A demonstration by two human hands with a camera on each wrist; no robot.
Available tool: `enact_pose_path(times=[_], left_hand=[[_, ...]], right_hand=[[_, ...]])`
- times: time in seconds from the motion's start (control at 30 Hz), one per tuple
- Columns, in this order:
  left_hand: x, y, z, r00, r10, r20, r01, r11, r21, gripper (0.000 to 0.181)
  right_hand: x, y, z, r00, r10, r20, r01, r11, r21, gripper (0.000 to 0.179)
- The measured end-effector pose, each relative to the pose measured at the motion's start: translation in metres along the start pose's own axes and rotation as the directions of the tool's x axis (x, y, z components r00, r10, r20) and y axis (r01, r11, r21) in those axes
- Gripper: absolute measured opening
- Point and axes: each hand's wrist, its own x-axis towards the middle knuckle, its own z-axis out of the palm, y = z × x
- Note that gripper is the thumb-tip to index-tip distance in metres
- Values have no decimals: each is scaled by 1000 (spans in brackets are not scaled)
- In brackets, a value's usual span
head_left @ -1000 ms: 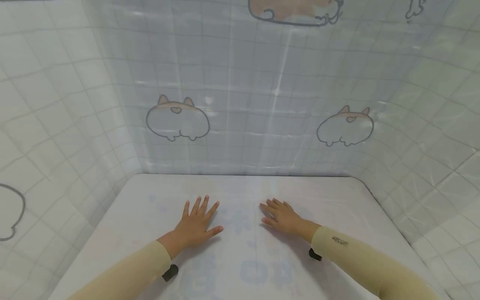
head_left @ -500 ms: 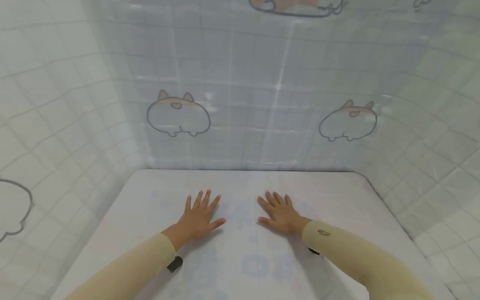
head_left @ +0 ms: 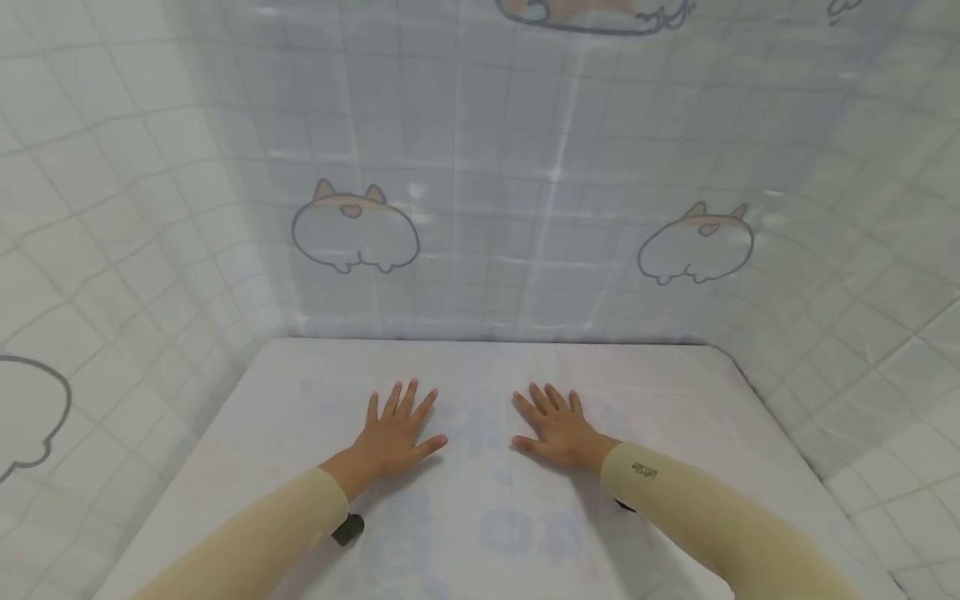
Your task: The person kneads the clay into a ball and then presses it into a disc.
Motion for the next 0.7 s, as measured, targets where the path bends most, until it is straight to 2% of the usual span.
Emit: enact_pose_path(times=[0.23,0.4,0.47,0.57,0.63,0.7], left_hand=[[-7,3,-3,1000,-3,-10,2,999,-49,86],[-8,1,-11,1000,-8,1,8,999,-38,84],[-7,-2,-17,1000,-15,20,16,1000,-9,85],[-8,-7,-35,1000,-18,17,18,1000,5,87],[-11,-10,-52,1000,-3,-24,3,1000,5,86],[-14,-12,-70,996,16,-85,-15,1000,13,85]], right_hand=[[2,1,-1,999,-12,44,12,1000,-4,85],[7,10,-10,995,-3,102,-6,996,83,83],[8,17,-16,993,0,118,-11,996,88,82],[5,20,-39,990,14,142,-24,997,68,79],[-1,20,-63,990,17,142,-24,999,48,77],[-8,21,-89,994,24,107,-27,999,26,74]])
